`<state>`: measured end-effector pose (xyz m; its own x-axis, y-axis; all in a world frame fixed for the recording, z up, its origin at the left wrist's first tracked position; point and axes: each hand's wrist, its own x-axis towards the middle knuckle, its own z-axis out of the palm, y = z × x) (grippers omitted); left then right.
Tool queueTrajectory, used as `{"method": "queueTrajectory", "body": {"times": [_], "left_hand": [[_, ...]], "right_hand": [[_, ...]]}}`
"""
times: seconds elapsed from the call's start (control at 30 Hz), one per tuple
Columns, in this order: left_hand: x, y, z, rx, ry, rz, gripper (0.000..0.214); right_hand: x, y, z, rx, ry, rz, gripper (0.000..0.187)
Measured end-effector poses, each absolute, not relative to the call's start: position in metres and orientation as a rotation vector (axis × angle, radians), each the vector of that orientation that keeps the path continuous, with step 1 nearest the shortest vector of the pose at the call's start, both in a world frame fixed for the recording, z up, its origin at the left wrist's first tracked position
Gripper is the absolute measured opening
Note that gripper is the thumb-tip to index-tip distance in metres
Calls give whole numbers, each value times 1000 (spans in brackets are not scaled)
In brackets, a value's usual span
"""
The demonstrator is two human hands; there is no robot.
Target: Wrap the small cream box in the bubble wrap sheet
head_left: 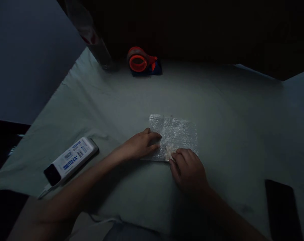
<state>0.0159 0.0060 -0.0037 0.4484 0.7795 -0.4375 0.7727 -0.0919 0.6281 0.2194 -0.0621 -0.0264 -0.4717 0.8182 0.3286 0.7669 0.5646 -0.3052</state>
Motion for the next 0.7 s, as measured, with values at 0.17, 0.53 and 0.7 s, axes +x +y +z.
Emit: {"method": "queueTrajectory", "body": {"times": [0.17,0.53,0.7], "left_hand": [[12,13,-3,1841,1185,-8,17],[-1,-13,-8,1683,1326,153,31],[3,-10,-8,1688,1441,33,27]], "right_hand": [[219,-62,-26,-1284,-2371,165,9],[217,-63,-25,-1279,-2356,132,9],[218,-65,-24,-1299,-2349,132,10]]}}
